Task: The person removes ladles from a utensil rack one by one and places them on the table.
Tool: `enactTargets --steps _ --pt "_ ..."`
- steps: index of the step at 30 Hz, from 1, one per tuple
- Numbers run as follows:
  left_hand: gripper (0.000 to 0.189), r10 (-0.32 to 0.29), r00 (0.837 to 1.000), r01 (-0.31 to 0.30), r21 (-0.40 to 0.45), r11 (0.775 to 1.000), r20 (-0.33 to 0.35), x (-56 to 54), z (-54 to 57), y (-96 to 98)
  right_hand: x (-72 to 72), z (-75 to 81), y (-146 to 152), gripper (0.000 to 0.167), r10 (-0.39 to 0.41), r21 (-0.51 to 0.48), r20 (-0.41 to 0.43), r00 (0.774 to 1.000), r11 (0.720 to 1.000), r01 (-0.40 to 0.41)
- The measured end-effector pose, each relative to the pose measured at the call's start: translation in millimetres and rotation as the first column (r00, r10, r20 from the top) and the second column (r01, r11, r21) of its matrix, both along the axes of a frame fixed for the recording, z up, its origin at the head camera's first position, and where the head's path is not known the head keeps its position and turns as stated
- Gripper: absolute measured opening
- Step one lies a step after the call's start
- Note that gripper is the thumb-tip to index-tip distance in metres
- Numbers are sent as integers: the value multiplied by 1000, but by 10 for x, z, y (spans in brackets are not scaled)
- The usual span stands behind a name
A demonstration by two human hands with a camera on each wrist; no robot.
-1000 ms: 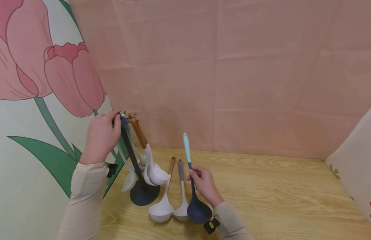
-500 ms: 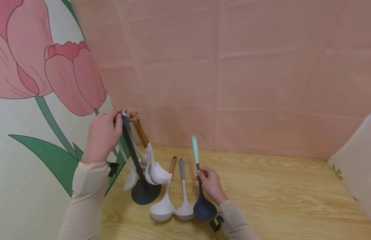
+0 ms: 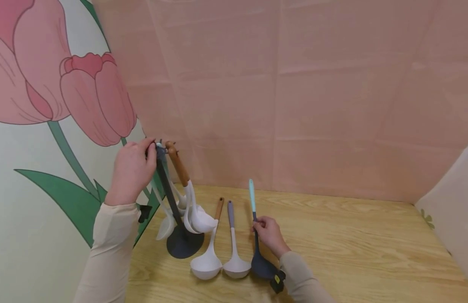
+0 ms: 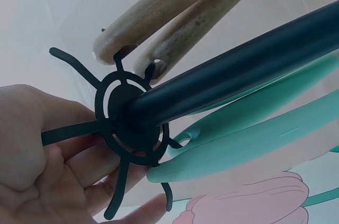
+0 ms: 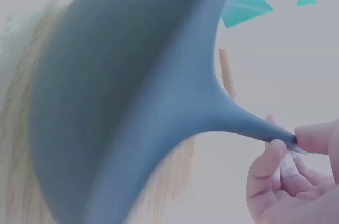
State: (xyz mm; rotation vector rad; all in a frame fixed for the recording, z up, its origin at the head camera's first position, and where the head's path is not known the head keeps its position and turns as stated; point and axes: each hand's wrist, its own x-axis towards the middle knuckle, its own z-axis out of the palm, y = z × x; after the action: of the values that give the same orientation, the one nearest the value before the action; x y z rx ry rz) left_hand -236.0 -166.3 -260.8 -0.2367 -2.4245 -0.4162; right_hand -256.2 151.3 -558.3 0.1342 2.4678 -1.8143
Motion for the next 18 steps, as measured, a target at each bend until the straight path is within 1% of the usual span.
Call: enactTargets --steps 8,15,18 --pt "35 1 1000 -1 5 1000 4 -5 -4 -4 -6 -48 71 24 36 29 16 999 999 -36" --pt "35 1 1000 -1 4 1000 13 -5 -7 -2 -23 -49 113 17 53 88 25 998 995 -55" --pt "34 3 1000 -3 7 1000 10 -2 -5 -3 -34 -69 128 15 62 106 13 998 992 -63"
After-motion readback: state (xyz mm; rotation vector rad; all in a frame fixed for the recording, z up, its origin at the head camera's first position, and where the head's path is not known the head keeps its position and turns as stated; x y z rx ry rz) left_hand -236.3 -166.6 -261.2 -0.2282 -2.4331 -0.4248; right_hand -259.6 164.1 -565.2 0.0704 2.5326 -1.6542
